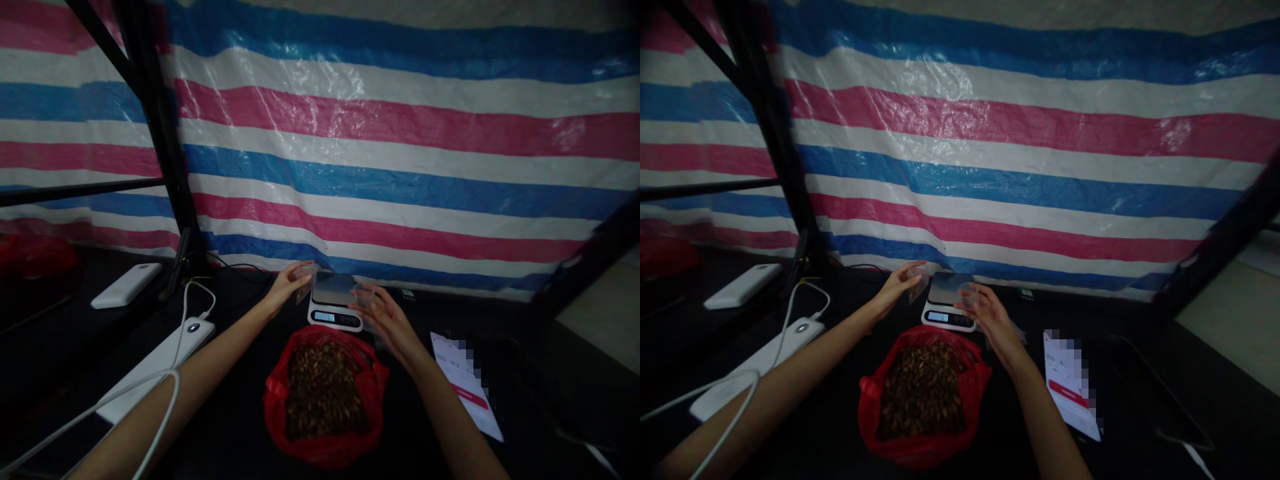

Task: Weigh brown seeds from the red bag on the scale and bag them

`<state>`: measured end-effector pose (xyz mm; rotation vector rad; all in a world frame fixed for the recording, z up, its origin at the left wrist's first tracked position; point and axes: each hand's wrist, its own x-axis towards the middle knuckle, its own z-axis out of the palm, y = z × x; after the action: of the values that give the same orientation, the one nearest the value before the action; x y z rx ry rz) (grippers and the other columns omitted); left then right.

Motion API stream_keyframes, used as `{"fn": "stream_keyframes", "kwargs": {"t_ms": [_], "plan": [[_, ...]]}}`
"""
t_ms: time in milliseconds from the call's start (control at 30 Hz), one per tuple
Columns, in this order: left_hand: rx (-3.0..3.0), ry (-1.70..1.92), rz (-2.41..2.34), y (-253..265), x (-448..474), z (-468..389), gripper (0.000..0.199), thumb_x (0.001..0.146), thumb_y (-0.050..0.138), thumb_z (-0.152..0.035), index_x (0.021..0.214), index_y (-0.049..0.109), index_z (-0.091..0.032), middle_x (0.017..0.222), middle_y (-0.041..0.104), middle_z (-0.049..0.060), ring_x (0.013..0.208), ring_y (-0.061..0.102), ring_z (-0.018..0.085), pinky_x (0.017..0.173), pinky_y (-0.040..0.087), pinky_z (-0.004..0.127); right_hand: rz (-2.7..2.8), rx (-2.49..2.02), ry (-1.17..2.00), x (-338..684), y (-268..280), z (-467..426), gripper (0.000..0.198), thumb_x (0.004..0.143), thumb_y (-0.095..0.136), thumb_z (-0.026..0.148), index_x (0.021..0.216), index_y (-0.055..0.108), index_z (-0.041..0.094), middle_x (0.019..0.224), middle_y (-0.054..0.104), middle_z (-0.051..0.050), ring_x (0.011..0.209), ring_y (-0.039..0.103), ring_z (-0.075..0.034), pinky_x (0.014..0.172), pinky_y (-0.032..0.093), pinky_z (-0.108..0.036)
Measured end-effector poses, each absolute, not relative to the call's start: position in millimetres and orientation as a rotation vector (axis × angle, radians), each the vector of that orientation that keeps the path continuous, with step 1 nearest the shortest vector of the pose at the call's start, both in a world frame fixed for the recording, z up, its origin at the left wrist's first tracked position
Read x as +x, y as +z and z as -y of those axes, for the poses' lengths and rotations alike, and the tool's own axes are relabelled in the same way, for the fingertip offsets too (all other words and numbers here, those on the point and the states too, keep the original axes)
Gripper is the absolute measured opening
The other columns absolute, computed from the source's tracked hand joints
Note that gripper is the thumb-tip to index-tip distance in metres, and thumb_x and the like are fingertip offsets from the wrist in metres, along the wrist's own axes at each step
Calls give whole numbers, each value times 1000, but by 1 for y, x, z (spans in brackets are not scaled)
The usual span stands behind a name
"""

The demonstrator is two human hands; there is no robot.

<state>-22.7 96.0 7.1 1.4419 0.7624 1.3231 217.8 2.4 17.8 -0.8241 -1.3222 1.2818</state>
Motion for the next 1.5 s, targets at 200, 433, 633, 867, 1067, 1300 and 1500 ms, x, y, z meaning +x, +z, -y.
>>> {"fn": "stream_keyframes", "kwargs": {"t_ms": [200,433,633,867,1067,1300,1500], "plan": [[1230,1348,-782,-10,-35,-75,62,57,79,-39,111,60,-15,107,66,9,104,59,24,95,41,34,1501,-1003,1038,218,3,-15,61,76,58,48,129,38,26,126,49,-10,102,60,-21,92,44,-40],[1230,1325,-844,-22,-54,-83,57,53,81,-38,102,64,-14,101,67,8,97,61,21,94,41,35,2022,-1323,368,232,3,-12,34,84,48,34,116,42,23,114,60,-9,109,54,-23,101,29,-50],[1202,1327,-847,-16,-46,-73,52,51,82,-37,92,63,-14,91,68,7,91,61,19,90,41,33,2193,-1452,275,243,8,-11,34,83,50,40,110,44,20,102,67,-9,103,58,-25,99,29,-52],[1174,1287,-768,-19,-37,-69,48,56,80,-34,90,52,-16,82,66,2,78,64,15,79,45,29,2261,-1517,331,244,8,-11,31,81,50,47,99,50,22,106,64,-7,100,59,-24,97,33,-48],[1162,1299,-806,-25,-34,-71,56,54,81,-35,91,42,-18,77,63,-3,72,62,12,75,44,26,2224,-1542,369,244,6,-11,32,82,48,52,92,46,23,99,66,-5,96,61,-24,105,13,-59],[1215,1317,-853,-23,-32,-68,61,53,80,-37,95,40,-19,78,58,-4,71,58,10,70,42,25,2298,-1605,469,242,7,-9,35,82,46,55,89,45,21,98,67,-8,100,61,-26,105,2,-62],[1262,1324,-842,-19,-34,-65,70,54,79,-44,108,42,-19,80,56,-2,72,55,10,73,41,27,2315,-1633,426,243,6,-9,36,81,47,55,91,47,20,98,66,-9,100,60,-26,104,2,-63]]}}
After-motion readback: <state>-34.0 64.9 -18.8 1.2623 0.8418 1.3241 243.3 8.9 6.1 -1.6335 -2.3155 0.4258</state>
